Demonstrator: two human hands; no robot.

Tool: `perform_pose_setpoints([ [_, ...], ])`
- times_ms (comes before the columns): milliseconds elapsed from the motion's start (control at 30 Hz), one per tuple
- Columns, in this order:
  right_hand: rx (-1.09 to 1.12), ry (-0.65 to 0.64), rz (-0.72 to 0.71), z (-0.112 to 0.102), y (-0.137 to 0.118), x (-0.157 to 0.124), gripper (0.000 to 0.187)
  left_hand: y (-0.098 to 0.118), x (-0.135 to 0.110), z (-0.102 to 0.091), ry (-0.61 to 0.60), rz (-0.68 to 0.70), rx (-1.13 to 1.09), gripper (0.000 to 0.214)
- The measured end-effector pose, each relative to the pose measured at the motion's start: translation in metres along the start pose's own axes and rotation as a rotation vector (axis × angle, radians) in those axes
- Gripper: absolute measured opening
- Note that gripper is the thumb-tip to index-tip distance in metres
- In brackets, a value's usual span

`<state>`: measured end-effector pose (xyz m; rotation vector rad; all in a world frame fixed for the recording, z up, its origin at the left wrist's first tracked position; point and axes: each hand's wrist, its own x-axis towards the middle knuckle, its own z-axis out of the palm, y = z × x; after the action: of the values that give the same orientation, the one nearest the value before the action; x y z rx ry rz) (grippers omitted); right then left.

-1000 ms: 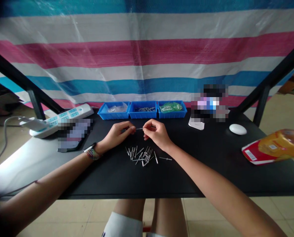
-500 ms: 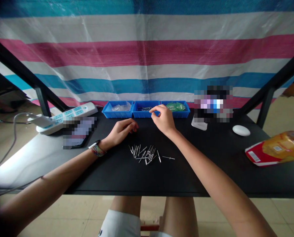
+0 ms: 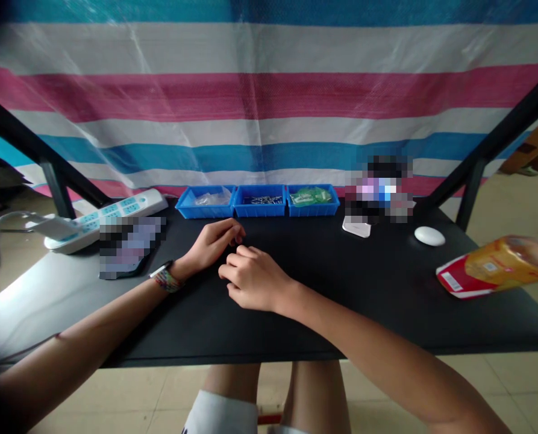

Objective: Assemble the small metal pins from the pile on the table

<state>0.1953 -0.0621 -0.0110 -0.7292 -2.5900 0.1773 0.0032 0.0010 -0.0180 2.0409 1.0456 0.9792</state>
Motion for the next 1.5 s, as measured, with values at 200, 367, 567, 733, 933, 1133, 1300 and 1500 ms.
perform_pose_setpoints([
  [200, -0.003, 0.018, -0.012, 0.002, 0.001, 0.000, 0.014, 0.001, 0.003, -0.001, -0.018, 0.005, 0.023, 0.039],
  [367, 0.554, 0.255, 0.188, 0.000, 0.014, 0.003, 0.015, 0.001, 0.003, -0.005, -0.049, 0.012, 0.009, 0.041],
  [567, 0.842, 0.470, 0.443, -0.001, 0.056, 0.003, 0.018, 0.005, 0.002, -0.006, -0.085, 0.050, 0.001, 0.041],
  [733, 0.945, 0.504, 0.486, 0.006, 0.071, 0.003, 0.018, 0.007, 0.002, -0.004, -0.082, 0.065, -0.009, 0.032],
  [933, 1.056, 0.518, 0.533, 0.009, 0.074, 0.004, 0.023, -0.003, 0.004, -0.001, -0.036, 0.010, 0.052, 0.046],
  [1133, 1.076, 0.492, 0.549, 0.010, 0.079, 0.004, 0.027, -0.004, 0.005, 0.000, -0.042, -0.001, 0.006, 0.049],
  [1300, 1.075, 0.485, 0.551, 0.009, 0.079, 0.003, 0.036, -0.001, 0.004, 0.001, 0.003, -0.003, -0.117, 0.034],
  [1500, 1.071, 0.483, 0.550, 0.009, 0.079, 0.003, 0.038, -0.001, 0.003, 0.001, 0.027, 0.005, -0.123, 0.029],
])
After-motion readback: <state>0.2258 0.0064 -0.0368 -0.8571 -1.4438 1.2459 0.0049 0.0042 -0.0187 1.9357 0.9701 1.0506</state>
